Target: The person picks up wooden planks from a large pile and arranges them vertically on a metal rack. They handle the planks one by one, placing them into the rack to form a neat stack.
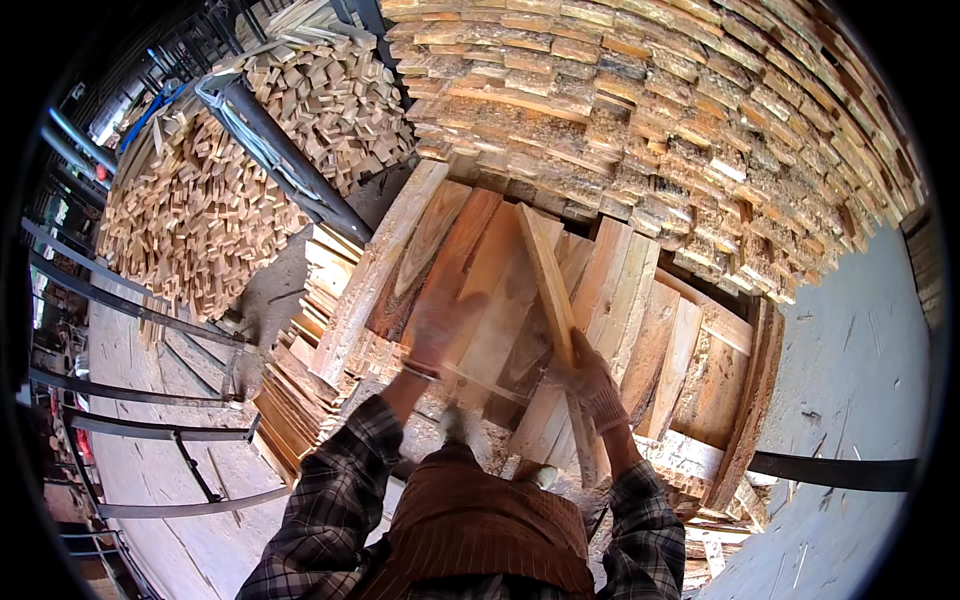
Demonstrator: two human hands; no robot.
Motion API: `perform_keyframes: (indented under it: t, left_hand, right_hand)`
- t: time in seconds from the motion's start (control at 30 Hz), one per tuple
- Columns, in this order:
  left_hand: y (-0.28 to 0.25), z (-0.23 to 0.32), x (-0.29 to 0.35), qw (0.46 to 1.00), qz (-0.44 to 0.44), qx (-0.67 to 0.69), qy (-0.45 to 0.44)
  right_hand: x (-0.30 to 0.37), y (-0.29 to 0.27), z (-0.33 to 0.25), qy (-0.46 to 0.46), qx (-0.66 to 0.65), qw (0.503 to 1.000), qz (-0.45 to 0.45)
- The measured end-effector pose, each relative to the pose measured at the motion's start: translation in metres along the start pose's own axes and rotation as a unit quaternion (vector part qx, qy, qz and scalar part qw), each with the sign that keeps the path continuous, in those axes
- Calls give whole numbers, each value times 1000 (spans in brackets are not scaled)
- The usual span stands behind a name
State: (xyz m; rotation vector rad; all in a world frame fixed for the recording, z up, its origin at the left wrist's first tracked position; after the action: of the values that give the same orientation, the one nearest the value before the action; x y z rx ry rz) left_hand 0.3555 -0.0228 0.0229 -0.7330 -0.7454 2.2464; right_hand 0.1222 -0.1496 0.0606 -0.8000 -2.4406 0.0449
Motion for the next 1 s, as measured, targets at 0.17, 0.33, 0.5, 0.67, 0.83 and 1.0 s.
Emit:
perform_keyframes:
  t: [0.17,0.33,0.5,0.67,0.83,1.0]
  left_hand:
    - [-125,-101,-32,901,-180,-278,-281]
    - [-156,-116,-56,867,-287,-215,-346]
    - [-198,-164,2,970,-80,12,-227]
    - [-218,-139,94,901,-24,311,-302]
    - [-160,-87,151,770,124,545,-306]
    - [-87,-92,193,700,168,607,-338]
  right_hand:
    - [-18,-17,-25,-92,241,963,75]
    - [-69,-10,-53,-135,260,952,90]
    - [-107,-6,-86,-140,340,925,95]
    - [-180,20,-114,-217,484,839,124]
    - [-252,43,-107,-223,589,761,157]
    - [-179,80,-97,-204,405,887,87]
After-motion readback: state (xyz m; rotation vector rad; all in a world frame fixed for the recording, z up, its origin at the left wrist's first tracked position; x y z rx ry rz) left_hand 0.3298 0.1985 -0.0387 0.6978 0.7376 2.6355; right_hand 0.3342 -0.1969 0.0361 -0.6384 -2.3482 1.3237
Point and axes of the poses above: each hand's wrist, its own x-axis away from the middle knuckle, its own y-axis out of the palm, z = x × y, the point moved 1 cm from there along -x, towards the middle knuckle, and after that the axes turned 7 degrees about y, right-handed, at the moved point
